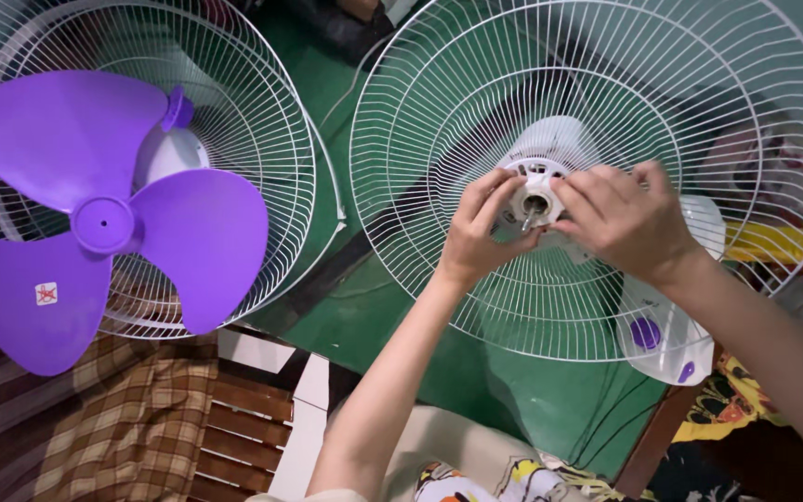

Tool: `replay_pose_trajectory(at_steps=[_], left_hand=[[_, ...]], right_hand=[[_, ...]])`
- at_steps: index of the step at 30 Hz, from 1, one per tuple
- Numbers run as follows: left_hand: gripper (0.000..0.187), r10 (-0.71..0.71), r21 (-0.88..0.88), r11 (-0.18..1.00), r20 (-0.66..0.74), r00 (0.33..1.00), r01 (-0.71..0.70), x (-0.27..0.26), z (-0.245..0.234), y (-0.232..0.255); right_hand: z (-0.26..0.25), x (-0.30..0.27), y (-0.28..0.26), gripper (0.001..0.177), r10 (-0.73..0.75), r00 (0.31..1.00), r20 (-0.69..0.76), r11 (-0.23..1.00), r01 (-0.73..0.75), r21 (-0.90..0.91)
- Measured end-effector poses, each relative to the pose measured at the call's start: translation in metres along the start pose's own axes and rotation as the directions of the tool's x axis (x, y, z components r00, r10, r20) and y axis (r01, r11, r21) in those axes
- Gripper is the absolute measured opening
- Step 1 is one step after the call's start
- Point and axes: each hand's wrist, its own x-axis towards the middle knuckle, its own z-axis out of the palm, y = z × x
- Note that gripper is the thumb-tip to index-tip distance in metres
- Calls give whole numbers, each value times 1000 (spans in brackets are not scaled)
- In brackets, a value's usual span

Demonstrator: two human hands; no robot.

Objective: The person disassembles a purple table fan by removing the front grille, unscrewing the blade nut, and detaching the fan blades from the motor shaft. The person then removes the rear grille and manipulates the motor housing.

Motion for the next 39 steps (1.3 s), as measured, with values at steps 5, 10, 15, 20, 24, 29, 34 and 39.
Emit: replay_pose_trajectory(at_steps=[5, 10, 15, 20, 24, 29, 34, 39], left_hand=[[74, 26, 75, 997, 15, 1000, -27, -9, 8, -5], [76, 87, 173, 981, -7, 996, -85, -18, 19, -13], [78, 83, 236, 969, -39, 996, -71, -27, 26, -12], [78, 45, 213, 976, -44, 998, -35, -27, 24, -8], [84, 21, 176, 984, 60, 998, -31, -21, -5, 3], [79, 109, 333, 931, 126, 986, -146, 24, -67, 19], [86, 303, 454, 833, 103, 947, -316, 140, -91, 13], [81, 67, 408, 884, 373, 926, -228, 223, -96, 1]], right_hand=[[12, -8, -3, 45, -66, 995, -81, 996, 61, -70], [23, -13, 2, 46, -107, 990, -95, 991, 98, -90], [28, -18, -1, 48, -95, 989, -110, 993, 87, -80], [21, -18, -4, 46, -42, 993, -111, 999, 42, -1], [8, -19, -17, 53, 134, 990, -53, 979, -124, 164], [3, -26, -69, 65, 645, 763, -41, 693, -562, 452], [35, 5, -137, 87, 950, 291, -109, 293, -723, 626], [72, 63, -177, 91, 977, -114, -182, 56, -681, 730]])
